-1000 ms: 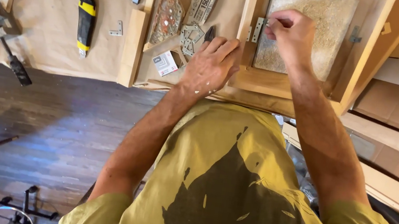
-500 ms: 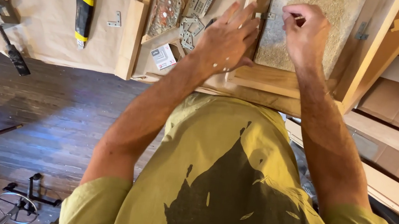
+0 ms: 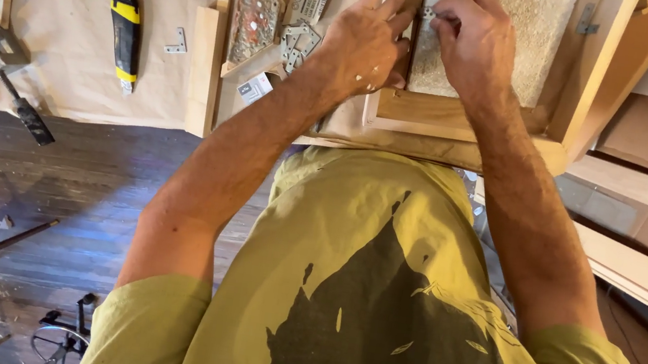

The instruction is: Preparing metal brackets using pliers and positioning them on a wooden frame for assembly.

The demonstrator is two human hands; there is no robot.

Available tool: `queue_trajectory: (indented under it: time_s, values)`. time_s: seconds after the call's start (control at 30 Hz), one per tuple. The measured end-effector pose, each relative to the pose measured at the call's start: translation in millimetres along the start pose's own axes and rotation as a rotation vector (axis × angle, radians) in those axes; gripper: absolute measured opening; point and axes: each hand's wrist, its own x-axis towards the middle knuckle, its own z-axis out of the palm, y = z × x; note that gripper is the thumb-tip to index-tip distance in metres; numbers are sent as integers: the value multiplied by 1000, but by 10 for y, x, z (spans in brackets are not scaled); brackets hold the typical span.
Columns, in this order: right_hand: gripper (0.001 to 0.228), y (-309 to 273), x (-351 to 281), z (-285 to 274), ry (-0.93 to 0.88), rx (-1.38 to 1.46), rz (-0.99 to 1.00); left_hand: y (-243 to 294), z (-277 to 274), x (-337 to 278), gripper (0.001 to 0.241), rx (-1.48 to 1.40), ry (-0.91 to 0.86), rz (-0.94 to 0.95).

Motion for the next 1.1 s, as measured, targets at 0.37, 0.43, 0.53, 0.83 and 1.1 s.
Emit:
queue_trajectory:
  time_s: [0.37,0.43,0.53,0.83,1.1]
  values:
    - [9,-1,2,60,41,7,28,-78,8,-1,78,-18,55,4]
    - [10,-21,9,53,44,3,41,-81,40,20,74,-10,59,15]
    - [11,-13,11,81,57,-17,52,-88,12,16,72,-19,49,25]
    - [12,-48,20,47,67,-26,77,-99,1,26,72,-12,7,24]
    - [9,-20,106,64,15,19,169,-113,-51,12,72,13,-19,26]
